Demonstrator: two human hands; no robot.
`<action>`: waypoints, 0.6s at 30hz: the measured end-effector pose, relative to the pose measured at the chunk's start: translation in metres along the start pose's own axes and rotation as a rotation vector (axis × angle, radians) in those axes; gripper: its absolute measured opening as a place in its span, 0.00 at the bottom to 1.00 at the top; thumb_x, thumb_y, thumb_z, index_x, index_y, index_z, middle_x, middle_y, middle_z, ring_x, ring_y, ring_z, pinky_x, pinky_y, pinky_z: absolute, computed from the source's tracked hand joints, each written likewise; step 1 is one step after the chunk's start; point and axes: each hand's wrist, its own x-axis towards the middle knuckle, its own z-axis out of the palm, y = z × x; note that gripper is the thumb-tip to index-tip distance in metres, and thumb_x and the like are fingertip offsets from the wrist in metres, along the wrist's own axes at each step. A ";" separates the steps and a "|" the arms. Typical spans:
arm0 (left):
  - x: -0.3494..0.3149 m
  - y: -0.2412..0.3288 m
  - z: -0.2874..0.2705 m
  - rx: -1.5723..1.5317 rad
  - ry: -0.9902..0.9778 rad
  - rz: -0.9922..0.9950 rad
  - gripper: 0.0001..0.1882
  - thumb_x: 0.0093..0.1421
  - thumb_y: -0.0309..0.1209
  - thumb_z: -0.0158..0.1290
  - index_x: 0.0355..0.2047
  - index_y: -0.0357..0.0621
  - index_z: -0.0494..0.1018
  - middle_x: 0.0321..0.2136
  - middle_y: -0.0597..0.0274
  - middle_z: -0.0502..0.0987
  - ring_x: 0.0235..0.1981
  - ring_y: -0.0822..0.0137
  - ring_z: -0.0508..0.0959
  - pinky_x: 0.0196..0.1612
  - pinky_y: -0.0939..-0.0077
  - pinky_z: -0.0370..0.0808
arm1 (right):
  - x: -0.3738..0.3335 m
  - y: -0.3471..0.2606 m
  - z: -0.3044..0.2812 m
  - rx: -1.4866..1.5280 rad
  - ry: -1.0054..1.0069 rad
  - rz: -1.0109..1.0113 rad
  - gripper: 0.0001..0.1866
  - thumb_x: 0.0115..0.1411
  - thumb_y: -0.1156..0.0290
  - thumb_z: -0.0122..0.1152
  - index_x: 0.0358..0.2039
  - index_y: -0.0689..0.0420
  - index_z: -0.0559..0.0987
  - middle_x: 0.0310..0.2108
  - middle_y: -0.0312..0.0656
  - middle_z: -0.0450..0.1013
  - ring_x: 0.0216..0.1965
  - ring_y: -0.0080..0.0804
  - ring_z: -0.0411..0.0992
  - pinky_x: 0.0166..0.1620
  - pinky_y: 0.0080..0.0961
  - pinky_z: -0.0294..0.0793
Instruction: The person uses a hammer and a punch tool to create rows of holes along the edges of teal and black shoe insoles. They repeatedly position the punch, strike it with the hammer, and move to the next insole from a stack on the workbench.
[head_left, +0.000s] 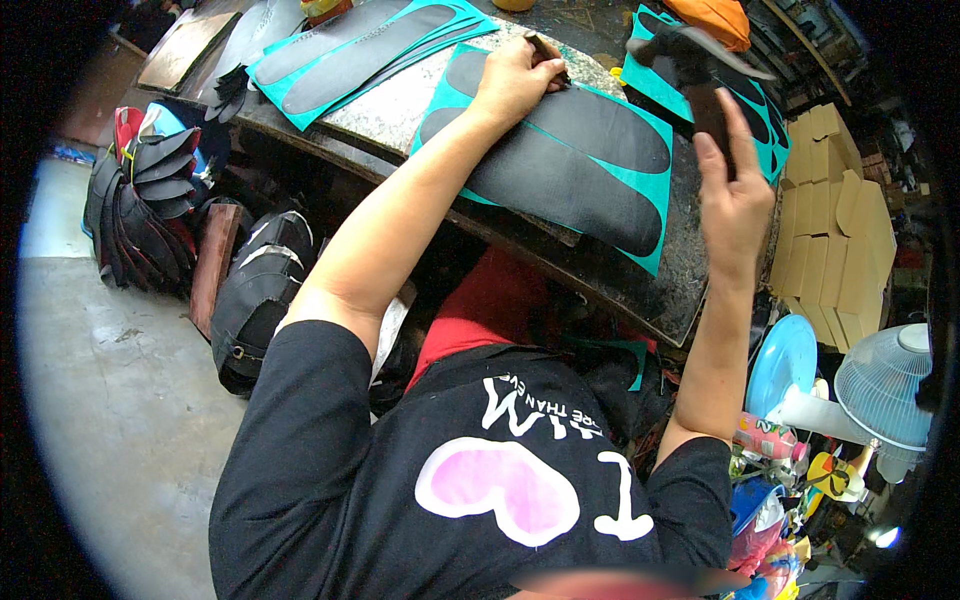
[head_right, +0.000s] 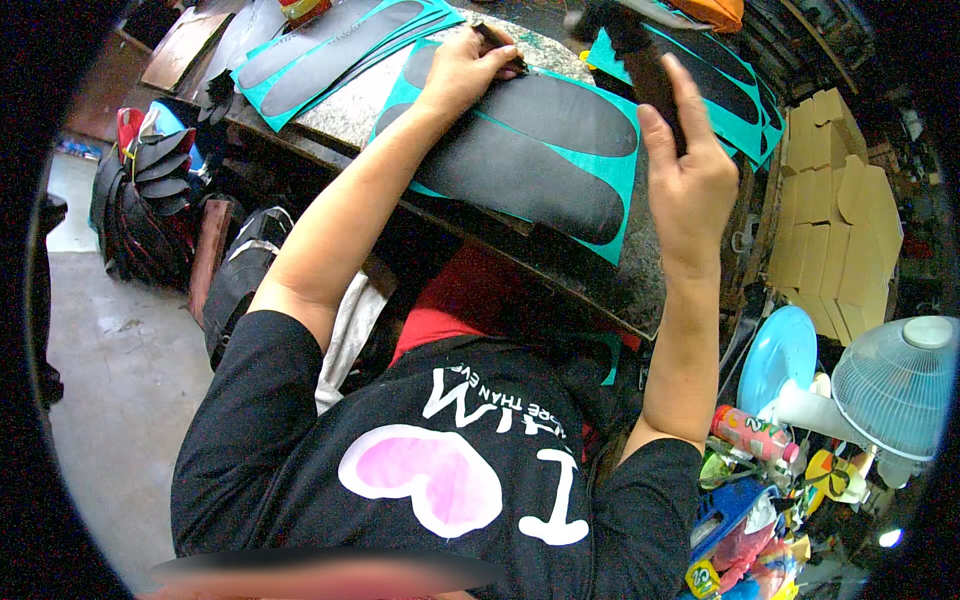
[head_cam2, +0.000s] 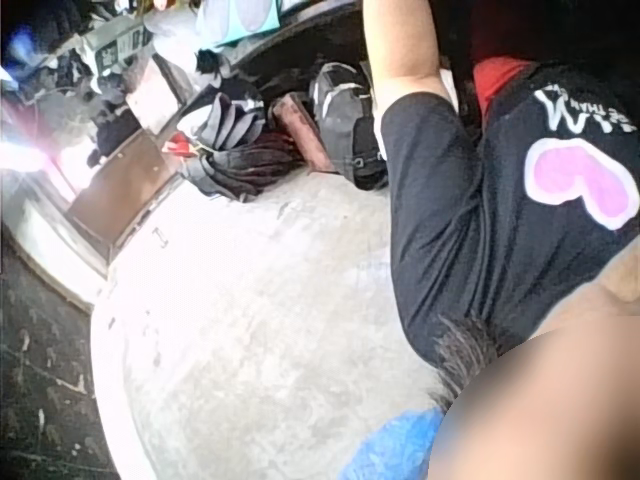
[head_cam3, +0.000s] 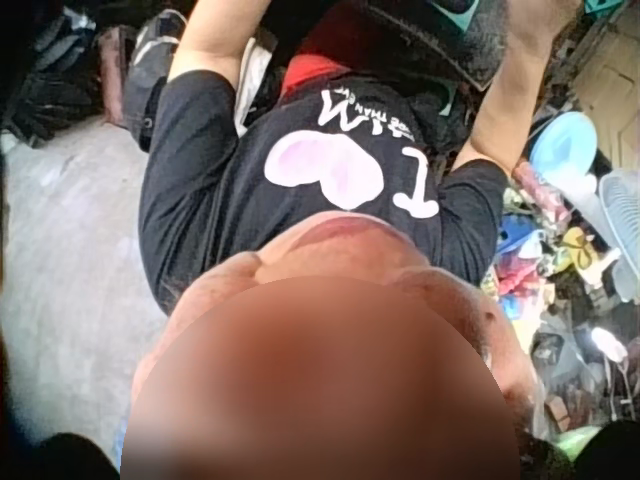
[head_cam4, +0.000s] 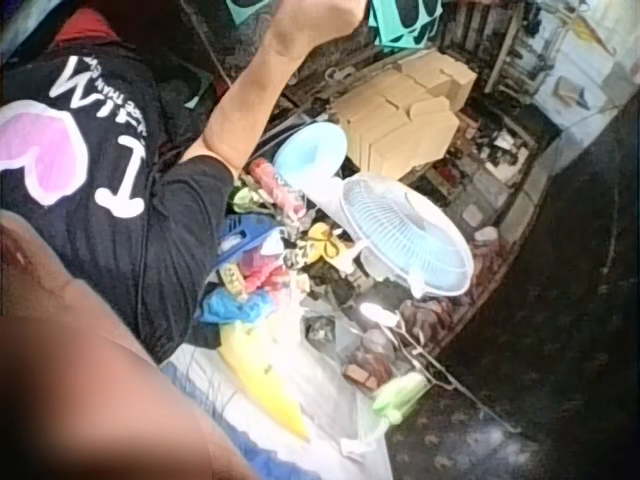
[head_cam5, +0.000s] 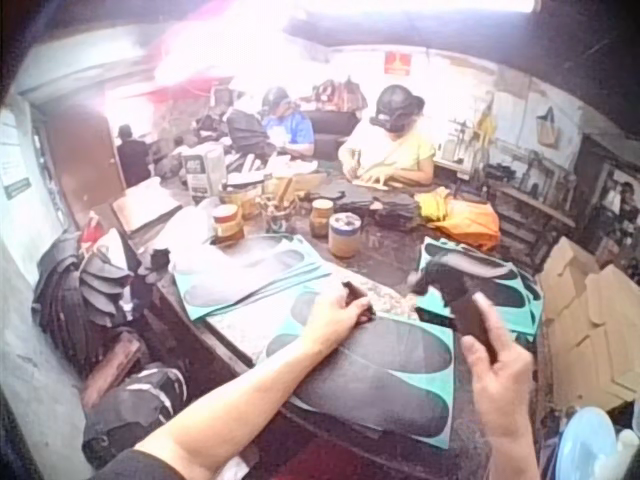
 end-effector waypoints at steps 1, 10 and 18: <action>0.001 0.000 0.000 0.104 -0.007 0.064 0.09 0.58 0.30 0.61 0.35 0.39 0.79 0.27 0.52 0.82 0.30 0.60 0.84 0.37 0.67 0.79 | 0.001 -0.005 -0.005 0.093 0.040 -0.032 0.24 0.65 0.69 0.63 0.61 0.49 0.74 0.49 0.47 0.79 0.43 0.30 0.80 0.47 0.28 0.76; -0.013 0.009 0.017 0.571 0.017 0.448 0.10 0.59 0.32 0.59 0.38 0.41 0.73 0.27 0.47 0.80 0.31 0.45 0.81 0.36 0.55 0.78 | -0.014 0.002 0.024 -0.188 -0.074 -0.104 0.25 0.64 0.59 0.61 0.62 0.37 0.72 0.49 0.46 0.78 0.44 0.50 0.78 0.43 0.37 0.78; 0.006 -0.004 -0.037 -0.154 0.206 0.016 0.07 0.61 0.24 0.58 0.36 0.32 0.74 0.30 0.55 0.82 0.29 0.69 0.84 0.32 0.76 0.82 | -0.025 0.025 0.009 -0.094 -0.115 0.147 0.25 0.66 0.55 0.59 0.63 0.41 0.73 0.47 0.49 0.79 0.33 0.41 0.80 0.40 0.33 0.76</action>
